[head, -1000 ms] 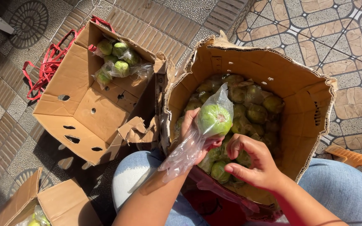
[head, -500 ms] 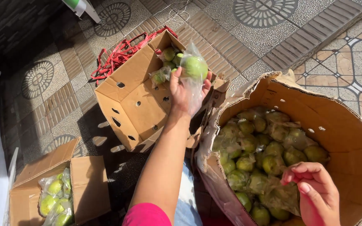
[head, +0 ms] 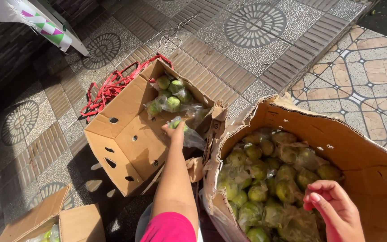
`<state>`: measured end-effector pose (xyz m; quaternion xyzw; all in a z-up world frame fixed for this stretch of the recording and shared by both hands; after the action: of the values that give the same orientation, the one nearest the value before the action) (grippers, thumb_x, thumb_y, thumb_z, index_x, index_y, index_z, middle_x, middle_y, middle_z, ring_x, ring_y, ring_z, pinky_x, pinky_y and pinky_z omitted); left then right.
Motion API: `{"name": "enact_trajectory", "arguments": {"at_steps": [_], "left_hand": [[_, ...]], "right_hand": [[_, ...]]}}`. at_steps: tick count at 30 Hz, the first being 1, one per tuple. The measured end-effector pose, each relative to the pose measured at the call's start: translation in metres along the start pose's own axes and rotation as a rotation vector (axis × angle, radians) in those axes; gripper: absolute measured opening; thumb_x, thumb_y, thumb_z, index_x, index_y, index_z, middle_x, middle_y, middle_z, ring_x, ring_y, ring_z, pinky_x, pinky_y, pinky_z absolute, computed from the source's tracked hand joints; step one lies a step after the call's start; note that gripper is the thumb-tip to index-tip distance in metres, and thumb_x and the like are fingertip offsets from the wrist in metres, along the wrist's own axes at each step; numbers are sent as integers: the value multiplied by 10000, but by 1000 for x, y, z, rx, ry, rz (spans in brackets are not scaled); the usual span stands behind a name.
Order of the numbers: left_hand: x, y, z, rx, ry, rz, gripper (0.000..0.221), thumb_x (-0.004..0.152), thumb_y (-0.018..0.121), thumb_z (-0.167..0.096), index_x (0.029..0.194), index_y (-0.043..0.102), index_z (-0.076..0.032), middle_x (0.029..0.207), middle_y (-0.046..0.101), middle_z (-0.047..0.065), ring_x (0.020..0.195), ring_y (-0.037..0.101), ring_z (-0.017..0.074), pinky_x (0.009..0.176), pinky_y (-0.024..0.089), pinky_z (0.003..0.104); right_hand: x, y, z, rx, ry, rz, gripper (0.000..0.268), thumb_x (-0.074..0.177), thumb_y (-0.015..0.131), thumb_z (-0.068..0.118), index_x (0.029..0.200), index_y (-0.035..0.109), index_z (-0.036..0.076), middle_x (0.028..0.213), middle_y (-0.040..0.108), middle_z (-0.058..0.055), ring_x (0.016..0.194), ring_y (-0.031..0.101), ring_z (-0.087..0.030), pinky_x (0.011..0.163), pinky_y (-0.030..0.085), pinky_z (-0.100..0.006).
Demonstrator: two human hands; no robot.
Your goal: The person is sorting guavas from a bulk container into individual plastic bags and then packing them into a cardboard box.
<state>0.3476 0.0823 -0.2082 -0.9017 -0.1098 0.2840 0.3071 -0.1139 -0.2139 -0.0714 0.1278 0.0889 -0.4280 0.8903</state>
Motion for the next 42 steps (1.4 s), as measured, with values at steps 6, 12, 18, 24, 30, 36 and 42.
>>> {"name": "enact_trajectory", "arguments": {"at_steps": [6,12,18,24,30,36,42], "left_hand": [[69,84,56,127,-229,277,1076,776,665,-387,1645,99,-100,1689,217,132,1449,402,430,1114,414,607],[28,67,41,31,-212,453,1081,806,596,-653,1651,150,-148,1708,188,111,1538,283,343,1242,277,531],[21,28,-53,-629,298,19,248,897,529,-97,1137,584,-121,1064,626,10,713,558,112,646,476,251],[-270,-46,-204,-732,1379,266,165,1014,537,-38,1175,539,-76,1069,592,83,955,578,158,849,496,272],[-421,15,-146,-508,1570,661,68,1006,553,-64,1069,553,-89,1043,559,79,905,561,164,750,501,250],[-370,174,-82,-175,1284,717,219,896,635,-47,1104,646,-115,974,689,121,873,729,294,714,621,378],[-338,231,50,1175,1016,979,482,991,520,-271,1423,565,-63,1337,661,210,1282,611,407,1079,505,531]], "right_hand": [[17,-8,-62,6,171,50,232,939,643,-18,1152,649,-109,776,658,-251,705,583,-312,662,473,-400],[12,9,-50,-48,256,48,205,987,607,6,1151,636,-113,778,646,-252,693,570,-333,650,461,-423],[10,22,0,-129,218,74,216,972,638,61,1177,624,-6,841,608,-116,732,549,-202,688,485,-329],[7,-2,78,-1014,170,118,466,893,660,381,1343,600,274,1113,712,5,955,710,-210,828,509,-369],[8,-37,63,-1111,147,254,502,925,601,397,1386,526,213,1359,646,-50,1287,606,-205,971,487,-409],[-1,-29,90,-1040,77,336,569,944,604,333,1457,507,107,1233,664,-238,1192,639,-468,968,514,-578],[6,-41,97,-972,67,296,556,958,605,313,1461,501,99,1233,650,-248,1183,635,-465,953,510,-599]]}}
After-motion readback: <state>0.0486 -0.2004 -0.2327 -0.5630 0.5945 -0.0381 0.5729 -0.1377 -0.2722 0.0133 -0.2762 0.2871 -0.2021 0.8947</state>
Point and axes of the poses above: each hand's wrist, its own x-axis towards the middle knuckle, its own y-axis out of the palm, z = x × y, the point moved 9 cm from there along x, towards the middle knuckle
